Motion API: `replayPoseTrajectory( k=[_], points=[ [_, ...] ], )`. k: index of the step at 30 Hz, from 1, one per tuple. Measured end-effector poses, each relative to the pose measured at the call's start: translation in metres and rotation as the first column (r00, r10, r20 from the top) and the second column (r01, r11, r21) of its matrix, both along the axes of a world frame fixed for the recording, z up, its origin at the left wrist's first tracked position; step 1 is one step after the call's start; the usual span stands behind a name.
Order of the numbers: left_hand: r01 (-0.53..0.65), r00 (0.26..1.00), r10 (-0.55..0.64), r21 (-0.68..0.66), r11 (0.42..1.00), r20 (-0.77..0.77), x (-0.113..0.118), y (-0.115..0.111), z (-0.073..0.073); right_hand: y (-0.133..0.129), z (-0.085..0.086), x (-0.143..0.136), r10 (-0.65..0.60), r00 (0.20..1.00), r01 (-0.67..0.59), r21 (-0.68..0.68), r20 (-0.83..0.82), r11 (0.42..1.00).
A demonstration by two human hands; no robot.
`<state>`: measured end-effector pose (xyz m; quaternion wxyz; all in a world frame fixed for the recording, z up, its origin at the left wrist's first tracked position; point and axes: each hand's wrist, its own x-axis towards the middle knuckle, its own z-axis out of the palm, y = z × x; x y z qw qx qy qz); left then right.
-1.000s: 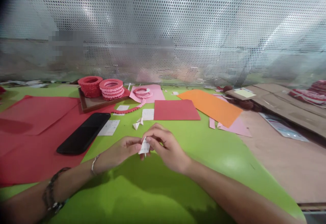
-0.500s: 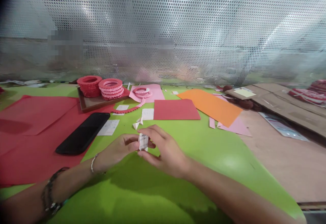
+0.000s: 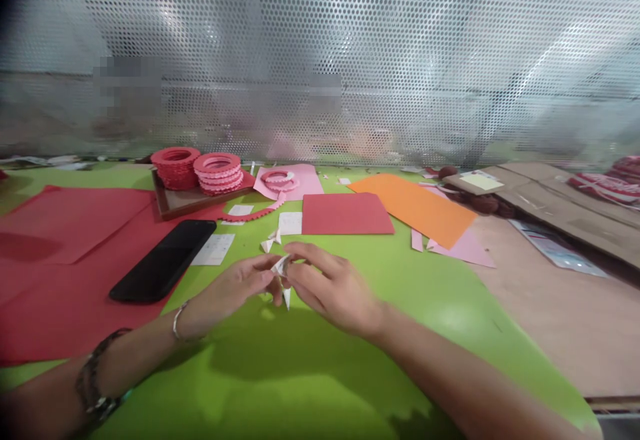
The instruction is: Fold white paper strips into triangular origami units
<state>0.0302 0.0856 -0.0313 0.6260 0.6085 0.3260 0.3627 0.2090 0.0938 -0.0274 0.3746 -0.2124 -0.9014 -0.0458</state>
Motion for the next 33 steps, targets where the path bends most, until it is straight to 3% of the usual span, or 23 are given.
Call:
replayPoseTrajectory(
  k=[3,8,13,16,20,25,33],
  points=[
    [-0.007,0.998,0.007,-0.001,1.000,0.056,0.001,0.000,-0.002,-0.002,0.004,0.002,-0.048,0.996,0.048,-0.002,0.078,0.999],
    [-0.068,0.994,0.078,-0.135,0.989,0.074,0.004,-0.004,0.000,-0.007,0.010,0.000,-0.068,0.989,0.092,-0.186,0.134,0.978],
    [-0.029,0.997,0.042,-0.182,0.983,0.070,-0.001,-0.001,0.003,-0.002,0.009,0.003,0.031,0.996,-0.023,-0.093,0.088,0.995],
    [-0.030,0.999,0.032,-0.130,0.991,0.017,-0.004,0.001,0.003,0.001,0.010,0.004,0.067,0.997,-0.062,-0.189,0.024,0.980],
    [-0.058,0.993,0.055,-0.022,0.998,-0.103,-0.003,-0.001,0.004,0.002,0.010,0.002,0.097,0.994,-0.109,-0.392,-0.049,0.914],
    [-0.066,0.979,0.091,0.139,0.988,-0.181,0.000,-0.008,0.006,0.002,0.008,-0.004,-0.001,0.989,-0.090,-0.603,-0.149,0.793],
    [-0.132,0.934,0.219,0.296,0.946,-0.283,0.003,-0.013,0.004,-0.003,0.006,-0.010,-0.125,0.948,-0.146,-0.747,-0.294,0.649]
  ],
)
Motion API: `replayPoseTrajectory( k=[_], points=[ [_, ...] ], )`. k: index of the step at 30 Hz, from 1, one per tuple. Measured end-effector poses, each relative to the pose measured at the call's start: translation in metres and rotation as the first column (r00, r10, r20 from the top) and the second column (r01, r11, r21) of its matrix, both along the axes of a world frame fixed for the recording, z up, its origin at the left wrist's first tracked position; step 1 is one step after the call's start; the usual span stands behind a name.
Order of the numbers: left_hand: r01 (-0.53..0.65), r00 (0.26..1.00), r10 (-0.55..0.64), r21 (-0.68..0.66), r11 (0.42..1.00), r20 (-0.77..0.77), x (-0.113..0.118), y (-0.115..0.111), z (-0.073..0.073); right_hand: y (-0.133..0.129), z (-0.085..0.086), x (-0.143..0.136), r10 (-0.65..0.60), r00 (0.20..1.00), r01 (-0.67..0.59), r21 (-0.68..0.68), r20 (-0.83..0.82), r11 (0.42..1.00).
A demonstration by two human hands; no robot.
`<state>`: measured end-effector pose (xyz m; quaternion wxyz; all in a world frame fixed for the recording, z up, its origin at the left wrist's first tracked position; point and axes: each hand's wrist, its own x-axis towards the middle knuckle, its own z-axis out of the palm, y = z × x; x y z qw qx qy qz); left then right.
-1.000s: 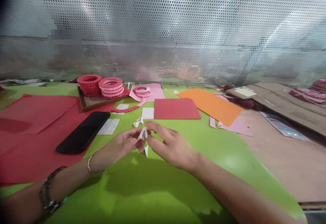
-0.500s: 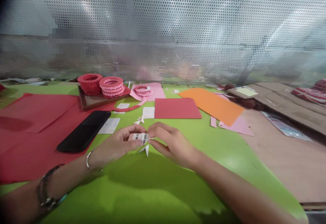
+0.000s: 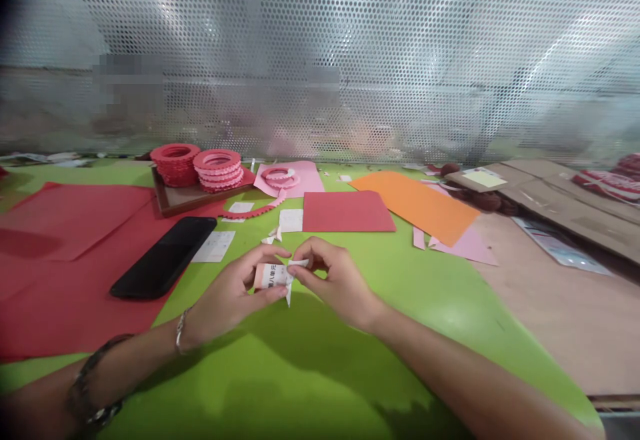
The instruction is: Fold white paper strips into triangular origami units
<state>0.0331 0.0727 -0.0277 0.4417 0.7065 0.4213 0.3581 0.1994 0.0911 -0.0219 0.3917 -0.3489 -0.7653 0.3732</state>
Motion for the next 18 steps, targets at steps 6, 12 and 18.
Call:
replayPoseTrajectory(
  k=[6,12,18],
  points=[
    [-0.116,0.993,0.115,0.098,0.988,0.017,0.0023,-0.0016,-0.0001,-0.0011,0.0004,0.0003,-0.009,0.999,0.007,-0.054,-0.034,0.998],
    [-0.155,0.986,0.147,0.117,0.981,0.073,0.0037,-0.0012,-0.0016,0.0000,-0.0001,-0.0013,0.092,0.993,-0.109,-0.281,-0.071,0.954],
    [-0.136,0.987,0.130,0.055,0.989,0.092,0.0020,0.0039,-0.0065,-0.0062,-0.0042,-0.0056,0.104,0.981,-0.149,-0.288,-0.167,0.946]
  ],
)
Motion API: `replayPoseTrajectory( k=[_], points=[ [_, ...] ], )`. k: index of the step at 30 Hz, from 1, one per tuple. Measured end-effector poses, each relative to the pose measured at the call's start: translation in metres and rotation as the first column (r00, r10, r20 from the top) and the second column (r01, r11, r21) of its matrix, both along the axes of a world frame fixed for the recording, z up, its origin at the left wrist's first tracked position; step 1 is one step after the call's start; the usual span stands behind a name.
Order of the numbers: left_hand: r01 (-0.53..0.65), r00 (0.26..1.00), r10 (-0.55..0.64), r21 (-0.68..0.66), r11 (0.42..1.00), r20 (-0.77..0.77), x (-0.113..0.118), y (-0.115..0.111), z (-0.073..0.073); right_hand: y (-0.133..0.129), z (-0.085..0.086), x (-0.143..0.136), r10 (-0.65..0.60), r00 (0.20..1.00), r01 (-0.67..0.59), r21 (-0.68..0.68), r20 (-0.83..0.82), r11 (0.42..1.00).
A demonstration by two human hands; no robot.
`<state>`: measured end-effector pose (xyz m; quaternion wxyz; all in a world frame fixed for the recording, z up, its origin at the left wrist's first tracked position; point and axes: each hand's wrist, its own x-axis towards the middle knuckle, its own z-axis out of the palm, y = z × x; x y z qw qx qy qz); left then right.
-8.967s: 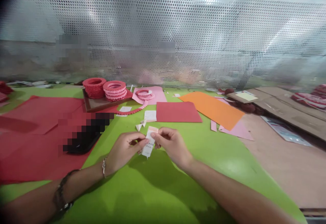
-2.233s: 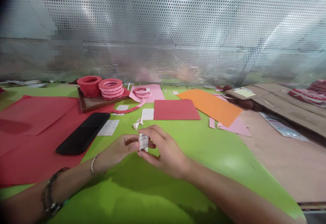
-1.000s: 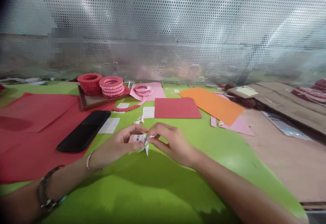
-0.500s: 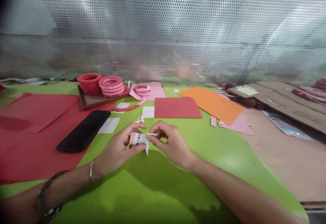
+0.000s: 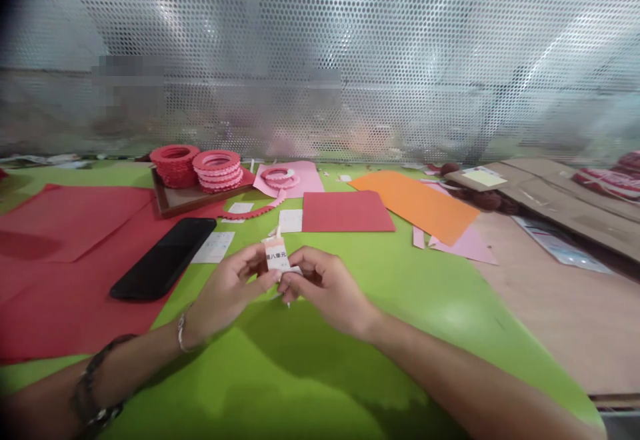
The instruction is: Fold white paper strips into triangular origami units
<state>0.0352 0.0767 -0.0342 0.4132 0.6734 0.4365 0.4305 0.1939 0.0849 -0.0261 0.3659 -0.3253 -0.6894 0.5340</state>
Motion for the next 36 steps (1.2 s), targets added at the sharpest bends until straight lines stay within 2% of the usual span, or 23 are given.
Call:
replayPoseTrajectory(
  k=[4,6,10,13,16,18,20,23,26,28,30,33,36],
  points=[
    [-0.014,0.980,0.041,0.141,0.990,-0.196,-0.003,0.000,0.002,-0.002,-0.005,-0.001,-0.013,1.000,0.013,0.050,-0.003,0.999],
    [-0.005,0.950,0.069,0.207,0.978,-0.303,-0.004,0.000,0.003,-0.001,-0.004,0.000,-0.022,0.998,0.012,0.139,0.067,0.990],
    [0.146,0.848,-0.005,0.224,0.963,-0.530,-0.007,0.001,0.002,0.004,0.001,0.004,-0.083,0.969,-0.010,0.373,0.232,0.928],
    [0.240,0.791,-0.041,0.249,0.938,-0.610,-0.006,0.001,0.002,0.006,0.004,0.006,-0.078,0.964,-0.024,0.377,0.254,0.926],
    [0.224,0.847,-0.069,0.236,0.946,-0.527,-0.004,0.000,0.005,0.002,0.003,0.005,-0.063,0.989,0.023,0.284,0.133,0.958],
    [0.192,0.915,-0.113,0.173,0.966,-0.389,-0.004,0.000,0.007,-0.001,0.001,0.004,-0.093,0.995,0.097,0.206,-0.026,0.974],
    [0.184,0.958,-0.157,0.095,0.978,-0.238,-0.003,0.000,0.009,-0.003,0.000,0.003,-0.096,0.986,0.117,0.158,-0.135,0.980],
    [0.232,0.970,-0.231,0.013,0.973,-0.080,-0.002,0.000,0.008,-0.005,0.001,0.001,-0.071,0.987,0.103,0.227,-0.144,0.968],
    [0.240,0.971,-0.240,-0.012,0.971,-0.005,-0.002,-0.001,0.006,-0.005,0.003,0.002,-0.133,0.990,0.140,0.435,-0.047,0.890],
    [0.220,0.975,-0.220,-0.008,0.975,0.016,-0.004,-0.001,0.004,-0.004,0.003,0.003,-0.181,0.983,0.135,0.594,0.018,0.793],
    [0.209,0.978,-0.209,0.002,0.978,0.014,-0.005,-0.001,0.004,-0.002,0.001,0.005,-0.167,0.984,0.071,0.720,0.063,0.691],
    [0.197,0.980,-0.198,0.023,0.980,0.011,-0.005,0.000,0.004,0.000,-0.001,0.008,-0.113,0.987,-0.034,0.832,0.115,0.554],
    [0.165,0.986,-0.164,0.075,0.983,-0.022,-0.005,0.001,0.006,0.000,-0.002,0.010,-0.116,0.983,-0.073,0.880,0.144,0.470]
  ],
)
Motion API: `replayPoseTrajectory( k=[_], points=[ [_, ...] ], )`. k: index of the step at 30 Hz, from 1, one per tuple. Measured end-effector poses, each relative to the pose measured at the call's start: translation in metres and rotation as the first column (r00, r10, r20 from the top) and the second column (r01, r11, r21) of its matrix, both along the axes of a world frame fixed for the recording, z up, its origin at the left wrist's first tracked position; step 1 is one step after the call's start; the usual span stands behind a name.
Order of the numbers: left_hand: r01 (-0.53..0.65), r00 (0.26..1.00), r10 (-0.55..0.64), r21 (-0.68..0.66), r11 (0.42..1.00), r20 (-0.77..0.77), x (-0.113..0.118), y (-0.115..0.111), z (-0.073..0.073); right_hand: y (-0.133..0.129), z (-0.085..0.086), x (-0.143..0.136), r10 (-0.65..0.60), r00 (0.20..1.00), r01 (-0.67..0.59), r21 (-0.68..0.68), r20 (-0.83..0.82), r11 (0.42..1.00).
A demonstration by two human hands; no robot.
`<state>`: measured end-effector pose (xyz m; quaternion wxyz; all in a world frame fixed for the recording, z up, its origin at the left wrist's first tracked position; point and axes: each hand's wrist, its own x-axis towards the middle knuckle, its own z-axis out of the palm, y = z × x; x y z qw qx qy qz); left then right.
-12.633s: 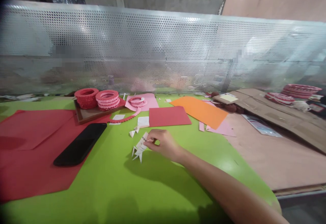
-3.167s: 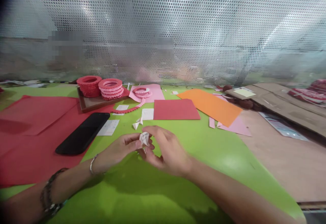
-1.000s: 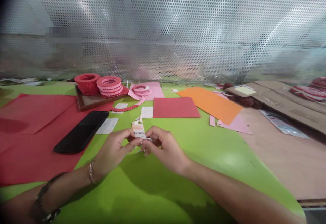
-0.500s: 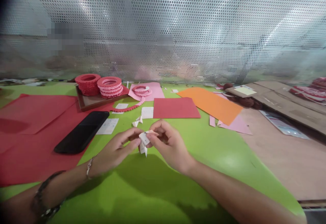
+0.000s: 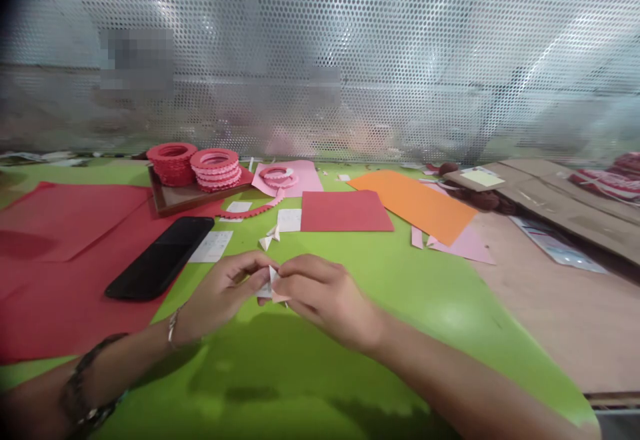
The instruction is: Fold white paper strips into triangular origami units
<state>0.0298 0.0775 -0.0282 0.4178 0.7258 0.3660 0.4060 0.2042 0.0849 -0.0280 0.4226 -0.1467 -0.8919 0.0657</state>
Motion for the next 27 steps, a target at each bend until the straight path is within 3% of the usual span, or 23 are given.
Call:
replayPoseTrajectory(
  k=[5,12,16,19,22,24,26,27],
  points=[
    [-0.026,0.998,0.031,0.105,0.994,-0.047,-0.0014,-0.0033,0.0008,-0.0002,-0.0005,0.0006,-0.043,0.999,0.042,0.068,0.020,0.997],
    [0.113,0.977,-0.076,-0.179,0.977,0.199,0.0000,-0.0051,-0.0015,-0.0017,0.0013,0.0049,-0.083,0.993,0.063,0.215,0.083,0.975],
    [0.166,0.951,-0.085,-0.258,0.952,0.298,0.0006,-0.0048,-0.0029,-0.0036,0.0030,0.0053,-0.084,0.986,0.048,0.235,0.146,0.971],
    [0.157,0.950,-0.078,-0.247,0.956,0.301,-0.0001,-0.0052,-0.0050,-0.0041,0.0040,0.0037,-0.117,0.974,0.062,0.268,0.195,0.961],
    [0.091,0.978,-0.058,-0.159,0.983,0.201,-0.0009,-0.0056,-0.0052,-0.0044,0.0042,0.0020,-0.145,0.961,0.068,0.308,0.234,0.949],
    [0.025,0.995,-0.019,-0.057,0.998,0.098,-0.0011,-0.0059,-0.0037,-0.0050,0.0038,0.0005,-0.110,0.971,0.059,0.231,0.211,0.971],
    [-0.007,1.000,0.006,0.024,1.000,0.030,-0.0010,-0.0063,-0.0015,-0.0057,0.0036,-0.0013,-0.032,0.991,0.040,-0.053,0.130,0.998],
    [-0.004,1.000,0.003,0.039,0.999,0.018,-0.0009,-0.0065,-0.0006,-0.0061,0.0036,-0.0024,0.007,0.997,0.012,-0.252,0.075,0.968]
  ],
)
